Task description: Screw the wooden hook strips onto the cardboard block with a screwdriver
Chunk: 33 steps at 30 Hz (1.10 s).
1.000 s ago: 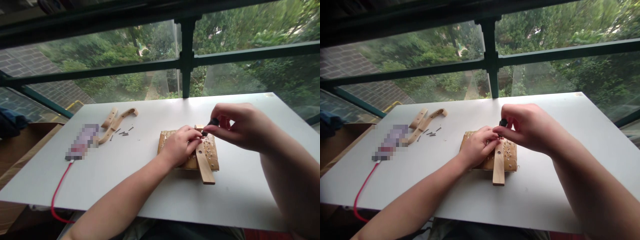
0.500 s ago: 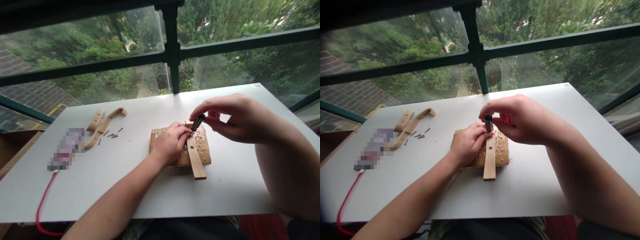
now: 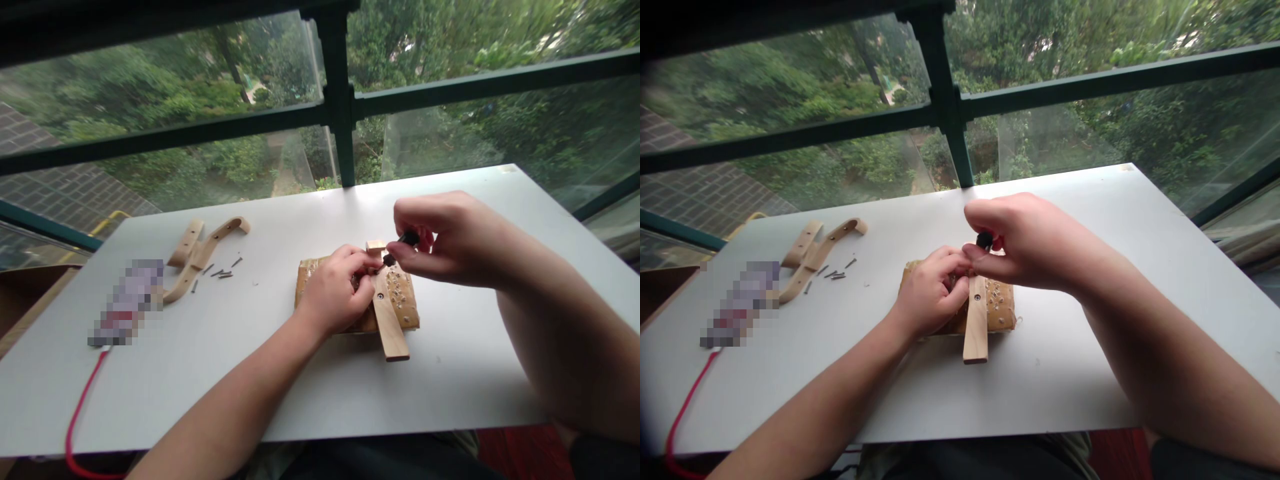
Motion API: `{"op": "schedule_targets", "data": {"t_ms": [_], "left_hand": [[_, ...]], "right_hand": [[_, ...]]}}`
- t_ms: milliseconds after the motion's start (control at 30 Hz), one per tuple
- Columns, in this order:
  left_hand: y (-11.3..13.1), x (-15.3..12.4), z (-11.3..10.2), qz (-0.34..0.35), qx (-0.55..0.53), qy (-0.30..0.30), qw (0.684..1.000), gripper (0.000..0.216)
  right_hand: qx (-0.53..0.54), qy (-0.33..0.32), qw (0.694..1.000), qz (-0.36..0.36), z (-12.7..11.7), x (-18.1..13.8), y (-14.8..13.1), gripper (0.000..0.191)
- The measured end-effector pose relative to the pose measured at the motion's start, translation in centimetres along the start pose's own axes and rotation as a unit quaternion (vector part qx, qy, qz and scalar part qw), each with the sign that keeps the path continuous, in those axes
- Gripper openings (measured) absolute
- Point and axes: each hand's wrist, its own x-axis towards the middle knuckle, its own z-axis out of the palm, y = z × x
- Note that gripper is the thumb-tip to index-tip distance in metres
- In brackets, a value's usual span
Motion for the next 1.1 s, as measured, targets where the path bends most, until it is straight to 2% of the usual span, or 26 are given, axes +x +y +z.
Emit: {"op": "schedule_targets", "data": {"t_ms": [233,300,367,433,500,567,667,867,1100], "left_hand": [[0.1,0.0,-0.1,0.01,0.023,-0.01,1.0,0.014],[-0.1,0.2,0.0,0.007,0.032,-0.003,0.999,0.014],[-0.3,0.4,0.1,0.002,0.04,0.008,0.999,0.018],[-0.3,0.5,0.2,-0.001,0.044,0.005,0.999,0.019],[-0.3,0.6,0.1,-0.002,0.049,-0.01,0.999,0.02],[-0.1,0.6,0.1,-0.007,0.058,-0.022,0.998,0.022],[0.1,0.6,0.1,-0.012,0.064,-0.027,0.997,0.025],[-0.1,0.2,0.1,0.004,0.052,-0.021,0.998,0.025],[0.2,0.0,0.1,0.023,0.089,0.006,0.996,0.008]], "right_hand": [[-0.059,0.025,0.998,-0.023,1.6,0.2,-0.7,0.044],[-0.095,0.048,0.994,-0.02,1.9,0.1,-0.7,0.043],[-0.087,0.059,0.994,-0.022,1.8,0.1,-0.5,0.033],[-0.004,0.033,0.999,-0.041,1.4,0.0,-0.3,0.016],[0.102,-0.03,0.992,-0.072,0.7,-0.1,0.0,0.025],[0.147,-0.084,0.981,-0.094,-0.1,-0.2,0.2,0.033],[0.11,-0.081,0.987,-0.079,-0.8,-0.4,0.5,0.025],[-0.053,0.013,0.997,-0.062,-0.3,-0.2,0.8,0.013],[-0.073,0.028,0.994,-0.071,1.3,0.2,-0.7,0.016]]}}
